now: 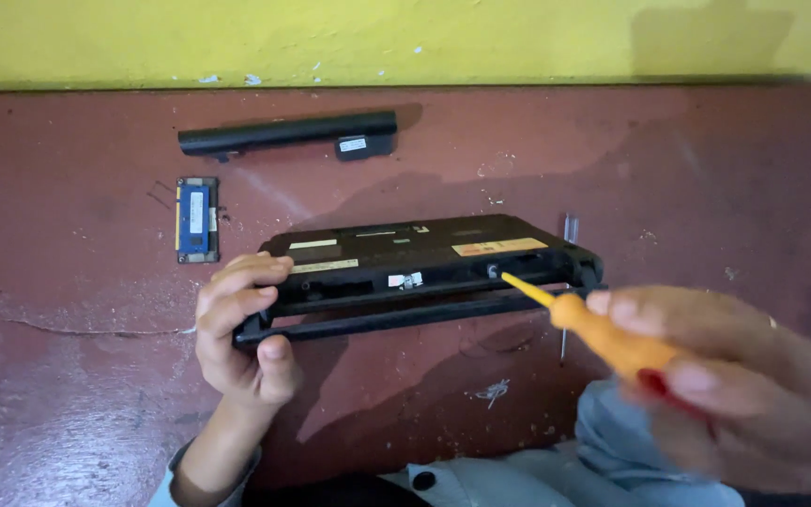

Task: The person uses a screwdriver to remove screws from the bottom of a laptop, then flips it over and removes the keyboard. The person continues to unscrew internal components after the keyboard is removed.

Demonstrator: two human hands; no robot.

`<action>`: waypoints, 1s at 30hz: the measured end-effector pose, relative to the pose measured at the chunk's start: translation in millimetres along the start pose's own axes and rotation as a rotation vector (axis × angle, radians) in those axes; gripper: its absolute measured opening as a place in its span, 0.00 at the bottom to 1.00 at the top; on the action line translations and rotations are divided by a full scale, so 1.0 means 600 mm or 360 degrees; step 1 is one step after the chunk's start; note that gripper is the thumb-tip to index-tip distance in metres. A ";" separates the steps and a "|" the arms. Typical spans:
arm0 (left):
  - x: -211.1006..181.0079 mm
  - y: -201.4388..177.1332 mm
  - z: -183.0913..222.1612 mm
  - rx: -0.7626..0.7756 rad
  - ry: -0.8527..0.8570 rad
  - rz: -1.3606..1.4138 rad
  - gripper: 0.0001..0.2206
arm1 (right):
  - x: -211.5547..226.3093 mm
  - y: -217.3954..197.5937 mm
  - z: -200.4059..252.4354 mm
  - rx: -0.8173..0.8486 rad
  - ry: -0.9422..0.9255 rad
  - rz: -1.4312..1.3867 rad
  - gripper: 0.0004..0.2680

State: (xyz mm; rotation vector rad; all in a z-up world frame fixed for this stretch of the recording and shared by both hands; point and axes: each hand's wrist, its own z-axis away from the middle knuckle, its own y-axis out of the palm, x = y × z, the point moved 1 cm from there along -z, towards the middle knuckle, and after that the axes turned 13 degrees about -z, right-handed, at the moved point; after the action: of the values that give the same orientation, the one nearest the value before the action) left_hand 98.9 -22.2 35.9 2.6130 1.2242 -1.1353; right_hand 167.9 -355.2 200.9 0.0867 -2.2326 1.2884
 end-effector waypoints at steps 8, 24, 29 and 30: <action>-0.011 -0.005 -0.007 0.0049 -0.0007 0.0006 0.16 | -0.029 0.043 -0.028 -0.0604 -0.0057 -0.0509 0.07; -0.172 0.054 -0.203 0.1409 0.0492 0.0163 0.24 | -0.020 0.042 -0.077 -0.0478 -0.0191 -0.0983 0.08; -0.186 0.098 -0.200 0.1218 0.0529 0.0628 0.08 | 0.029 0.054 -0.087 -0.0682 0.0113 -0.0856 0.07; -0.190 0.098 -0.199 0.1222 0.0535 0.0631 0.08 | -0.002 0.054 -0.086 -0.0690 0.0114 -0.0852 0.07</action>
State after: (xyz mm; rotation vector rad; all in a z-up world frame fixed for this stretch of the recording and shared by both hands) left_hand 162.9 -98.3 180.6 3.4850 0.2321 -1.2963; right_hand 180.9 -296.0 194.6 0.4325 -2.1673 0.5083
